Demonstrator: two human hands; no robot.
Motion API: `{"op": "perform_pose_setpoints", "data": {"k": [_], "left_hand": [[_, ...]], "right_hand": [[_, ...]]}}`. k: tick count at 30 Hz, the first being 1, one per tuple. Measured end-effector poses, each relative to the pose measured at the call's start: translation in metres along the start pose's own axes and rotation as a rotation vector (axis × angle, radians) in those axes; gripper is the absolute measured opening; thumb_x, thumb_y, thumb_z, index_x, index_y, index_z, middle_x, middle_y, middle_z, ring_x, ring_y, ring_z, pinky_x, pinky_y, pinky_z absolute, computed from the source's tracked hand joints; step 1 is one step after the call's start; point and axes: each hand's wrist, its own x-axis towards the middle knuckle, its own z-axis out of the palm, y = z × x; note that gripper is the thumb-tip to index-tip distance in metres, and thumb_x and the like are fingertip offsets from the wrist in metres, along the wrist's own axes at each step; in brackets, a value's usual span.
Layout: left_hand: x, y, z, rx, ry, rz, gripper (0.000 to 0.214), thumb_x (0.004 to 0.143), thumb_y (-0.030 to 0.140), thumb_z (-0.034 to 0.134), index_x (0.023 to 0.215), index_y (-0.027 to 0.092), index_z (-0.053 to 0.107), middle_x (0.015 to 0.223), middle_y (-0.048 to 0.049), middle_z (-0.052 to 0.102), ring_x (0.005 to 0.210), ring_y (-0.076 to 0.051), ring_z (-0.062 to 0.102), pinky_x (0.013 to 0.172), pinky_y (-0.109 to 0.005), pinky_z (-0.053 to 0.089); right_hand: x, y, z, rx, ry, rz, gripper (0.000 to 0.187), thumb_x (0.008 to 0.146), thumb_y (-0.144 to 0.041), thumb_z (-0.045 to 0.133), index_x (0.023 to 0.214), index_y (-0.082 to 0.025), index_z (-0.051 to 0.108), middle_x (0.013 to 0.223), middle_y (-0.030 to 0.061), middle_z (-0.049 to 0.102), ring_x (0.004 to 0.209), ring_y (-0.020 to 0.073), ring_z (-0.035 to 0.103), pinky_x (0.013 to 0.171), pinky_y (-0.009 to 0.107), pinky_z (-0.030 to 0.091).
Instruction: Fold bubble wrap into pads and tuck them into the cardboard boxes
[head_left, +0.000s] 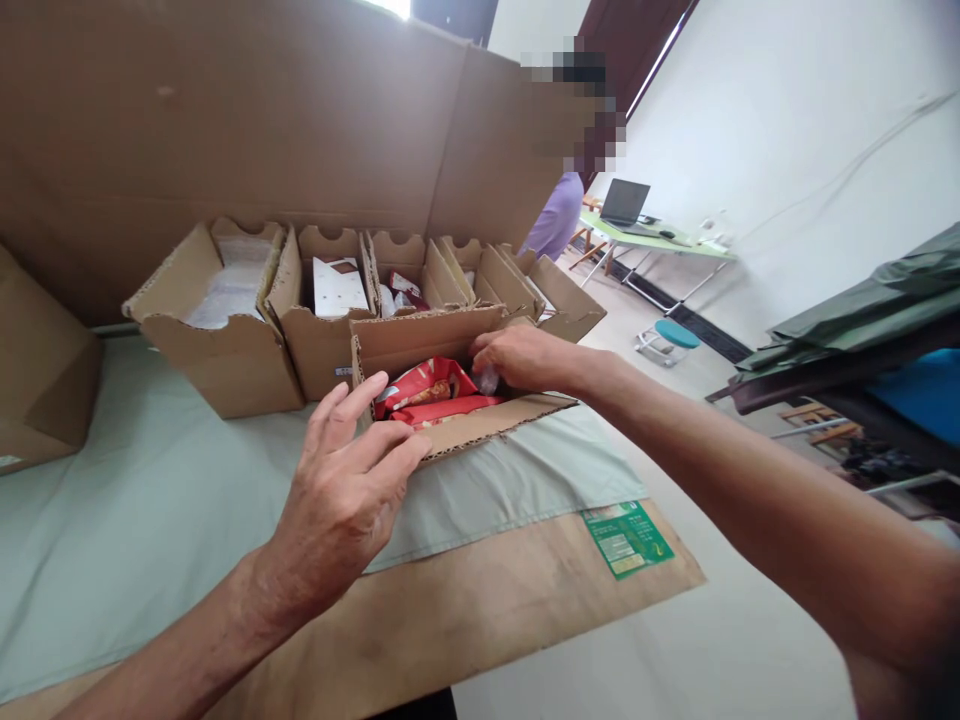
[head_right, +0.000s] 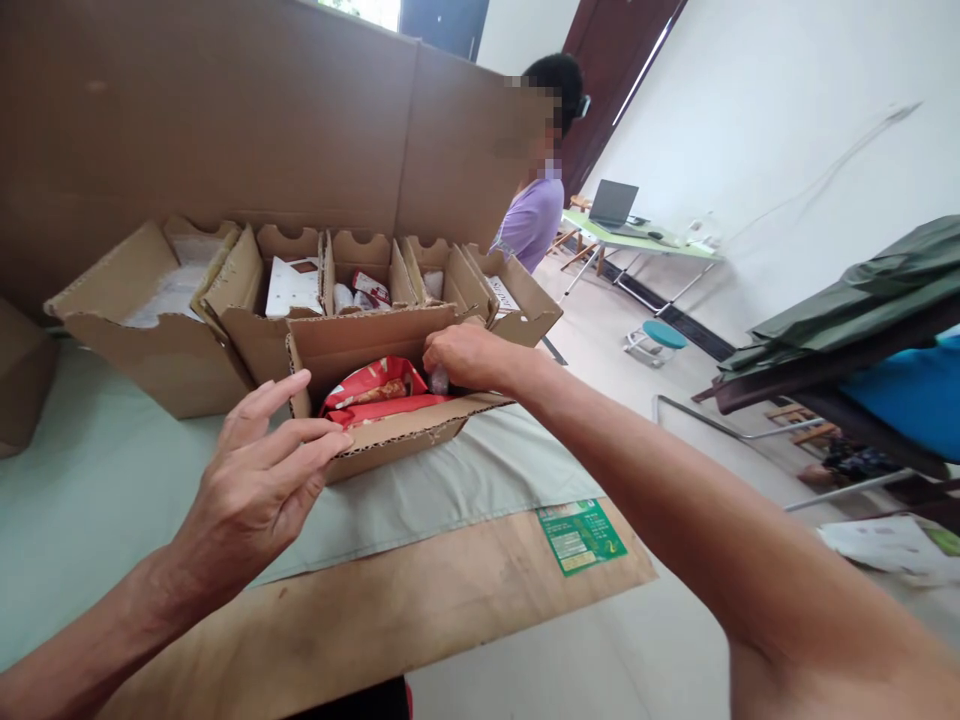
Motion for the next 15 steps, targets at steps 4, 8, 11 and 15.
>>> {"op": "perform_pose_setpoints", "data": {"k": [4,8,11,15], "left_hand": [[0.001,0.000,0.001,0.035,0.027,0.014,0.027,0.094,0.003,0.059,0.110,0.022,0.068,0.106,-0.0054,0.077,0.143,-0.036,0.050,0.116,-0.066,0.041],[-0.002,0.002,-0.007,0.068,0.070,-0.024,0.045,0.091,0.006,0.064,0.133,0.020,0.061,0.149,-0.0174,0.057,0.147,-0.037,0.046,0.119,-0.063,0.040],[-0.015,-0.001,-0.017,0.022,0.135,-0.125,0.072,0.090,0.014,0.068,0.156,0.023,0.039,0.163,-0.0199,0.039,0.152,-0.036,0.040,0.121,-0.060,0.038],[-0.043,-0.015,-0.006,-0.177,0.095,-0.513,0.080,0.092,0.033,0.068,0.162,0.028,0.029,0.164,-0.0166,0.039,0.149,-0.035,0.043,0.118,-0.060,0.042]], "right_hand": [[0.011,-0.019,-0.005,-0.106,-0.249,0.009,0.041,0.081,0.001,0.062,0.104,-0.026,0.082,0.108,0.0050,0.079,0.095,0.0204,0.074,0.066,0.024,0.046],[-0.022,-0.022,-0.030,-0.161,-0.002,0.108,0.049,0.082,-0.002,0.061,0.124,-0.023,0.075,0.133,0.0088,0.071,0.110,0.0259,0.072,0.083,0.032,0.053],[-0.075,-0.018,-0.036,-0.089,0.386,0.272,0.038,0.089,-0.012,0.056,0.121,-0.021,0.075,0.133,0.0093,0.071,0.110,0.0276,0.071,0.090,0.039,0.055],[-0.129,-0.016,0.009,0.342,0.567,0.501,0.030,0.090,-0.032,0.062,0.114,-0.021,0.075,0.109,0.0092,0.078,0.090,0.0261,0.074,0.076,0.039,0.060]]}}
